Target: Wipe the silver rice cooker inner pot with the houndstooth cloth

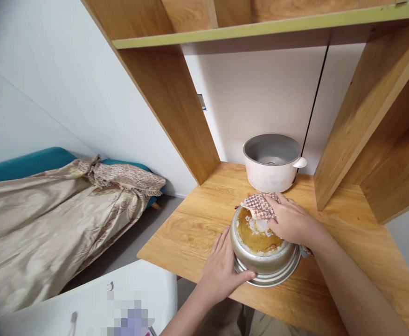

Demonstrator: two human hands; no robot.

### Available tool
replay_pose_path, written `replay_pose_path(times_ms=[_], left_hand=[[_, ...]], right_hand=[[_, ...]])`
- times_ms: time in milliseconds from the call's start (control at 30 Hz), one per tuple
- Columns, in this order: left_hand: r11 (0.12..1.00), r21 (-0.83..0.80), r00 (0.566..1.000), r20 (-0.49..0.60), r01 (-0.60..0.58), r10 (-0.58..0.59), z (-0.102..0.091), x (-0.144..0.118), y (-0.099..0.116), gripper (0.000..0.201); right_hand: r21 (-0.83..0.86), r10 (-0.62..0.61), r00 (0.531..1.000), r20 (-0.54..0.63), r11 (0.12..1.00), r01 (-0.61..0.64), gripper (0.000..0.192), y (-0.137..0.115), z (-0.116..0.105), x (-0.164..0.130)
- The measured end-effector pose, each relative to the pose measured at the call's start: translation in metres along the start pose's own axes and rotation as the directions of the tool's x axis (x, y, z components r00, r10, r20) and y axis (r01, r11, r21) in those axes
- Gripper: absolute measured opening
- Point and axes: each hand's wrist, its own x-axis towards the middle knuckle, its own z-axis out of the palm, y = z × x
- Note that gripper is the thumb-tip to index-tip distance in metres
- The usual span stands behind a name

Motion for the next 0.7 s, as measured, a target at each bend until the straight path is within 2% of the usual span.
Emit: replay_pose_path(times_ms=[200, 333, 500, 700], left_hand=[[1.000, -0.005, 1.000, 0.011, -0.001, 0.001, -0.002, 0.001, 0.001, 0.137], [1.000, -0.013, 1.000, 0.018, 0.004, -0.004, -0.002, 0.001, 0.001, 0.139], [1.000, -0.025, 1.000, 0.018, 0.010, -0.010, -0.003, 0.001, 0.002, 0.137], [0.999, -0.030, 0.998, 0.055, 0.027, -0.025, -0.009, 0.002, 0.005, 0.135]], right_hand=[[-0.003, -0.066, 0.998, -0.005, 0.998, 0.066, 0.079, 0.010, 0.003, 0.000], [-0.011, -0.065, 0.998, 0.003, 0.998, 0.065, 0.078, 0.012, 0.003, -0.001], [-0.037, -0.009, 0.999, 0.041, 0.999, 0.011, 0.078, 0.008, 0.001, -0.004], [-0.083, 0.072, 0.997, -0.001, 0.994, -0.072, 0.077, -0.011, 0.001, -0.008]])
